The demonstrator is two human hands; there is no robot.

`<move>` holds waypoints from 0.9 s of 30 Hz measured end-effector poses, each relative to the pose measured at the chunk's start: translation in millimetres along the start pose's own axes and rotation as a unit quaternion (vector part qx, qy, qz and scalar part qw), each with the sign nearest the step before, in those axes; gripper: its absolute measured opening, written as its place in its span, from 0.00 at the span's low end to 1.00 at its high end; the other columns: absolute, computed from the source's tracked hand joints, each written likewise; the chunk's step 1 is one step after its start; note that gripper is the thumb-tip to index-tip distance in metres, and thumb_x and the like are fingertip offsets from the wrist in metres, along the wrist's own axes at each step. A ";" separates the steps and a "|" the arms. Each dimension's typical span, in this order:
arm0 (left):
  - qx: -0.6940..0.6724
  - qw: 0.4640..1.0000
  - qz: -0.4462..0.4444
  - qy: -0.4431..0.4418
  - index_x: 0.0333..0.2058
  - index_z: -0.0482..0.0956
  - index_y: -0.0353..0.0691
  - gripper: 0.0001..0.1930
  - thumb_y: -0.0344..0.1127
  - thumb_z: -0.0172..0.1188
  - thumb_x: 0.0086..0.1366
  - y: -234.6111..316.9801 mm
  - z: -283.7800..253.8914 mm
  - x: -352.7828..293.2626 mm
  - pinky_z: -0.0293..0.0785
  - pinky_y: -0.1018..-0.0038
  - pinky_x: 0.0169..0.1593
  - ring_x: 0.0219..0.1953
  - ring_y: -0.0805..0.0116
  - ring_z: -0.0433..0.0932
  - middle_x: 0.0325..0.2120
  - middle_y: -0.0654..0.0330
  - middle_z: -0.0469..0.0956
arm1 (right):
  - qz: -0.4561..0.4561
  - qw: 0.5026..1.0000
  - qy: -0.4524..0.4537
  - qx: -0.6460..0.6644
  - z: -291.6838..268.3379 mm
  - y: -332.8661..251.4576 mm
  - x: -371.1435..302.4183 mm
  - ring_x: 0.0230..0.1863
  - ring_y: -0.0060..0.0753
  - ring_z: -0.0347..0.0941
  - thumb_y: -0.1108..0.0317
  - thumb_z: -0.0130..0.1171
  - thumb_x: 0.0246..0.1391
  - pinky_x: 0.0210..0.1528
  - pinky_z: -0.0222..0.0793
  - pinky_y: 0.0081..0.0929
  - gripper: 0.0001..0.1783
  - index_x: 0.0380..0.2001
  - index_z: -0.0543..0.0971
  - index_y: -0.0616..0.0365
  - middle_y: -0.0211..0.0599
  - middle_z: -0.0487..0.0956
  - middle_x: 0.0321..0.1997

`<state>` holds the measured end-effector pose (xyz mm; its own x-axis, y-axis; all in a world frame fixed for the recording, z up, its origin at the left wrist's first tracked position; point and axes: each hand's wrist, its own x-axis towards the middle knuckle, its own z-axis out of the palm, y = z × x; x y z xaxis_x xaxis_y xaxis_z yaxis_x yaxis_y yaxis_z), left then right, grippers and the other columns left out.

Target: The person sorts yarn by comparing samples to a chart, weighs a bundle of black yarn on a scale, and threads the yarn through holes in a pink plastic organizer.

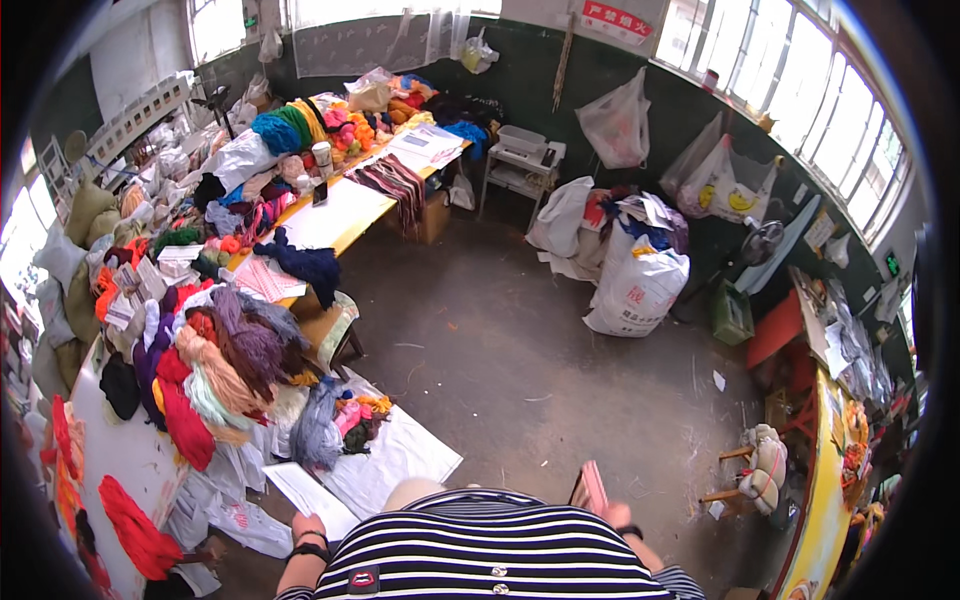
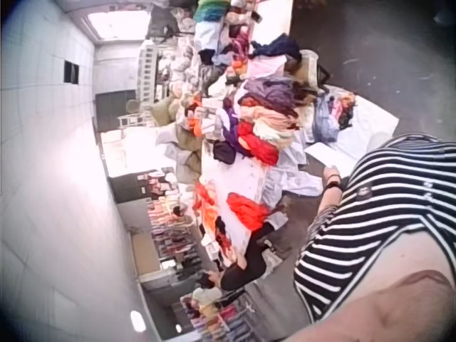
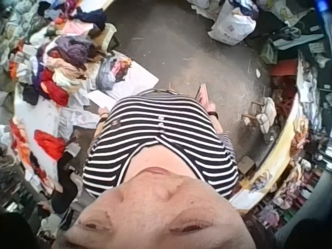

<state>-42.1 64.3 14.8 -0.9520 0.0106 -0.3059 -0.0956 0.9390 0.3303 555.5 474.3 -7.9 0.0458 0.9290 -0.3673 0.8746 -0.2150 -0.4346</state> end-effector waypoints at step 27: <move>-0.519 0.838 0.100 -0.135 0.49 0.76 0.26 0.18 0.32 0.61 0.64 764.2 -0.8 509.9 0.73 0.69 0.48 0.41 0.67 0.79 0.42 0.56 0.81 | -0.710 0.694 -0.120 -0.026 -21.5 -1133.4 594.6 0.33 0.51 0.78 0.69 0.60 0.46 0.37 0.73 0.42 0.07 0.28 0.84 0.56 0.46 0.80 0.26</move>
<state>-600.9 787.1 112.0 -0.8919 0.3420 -0.2960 -0.2761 0.1067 0.9552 -398.1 1276.9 284.0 -0.9555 0.1153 0.2715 -0.0271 0.8822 -0.4700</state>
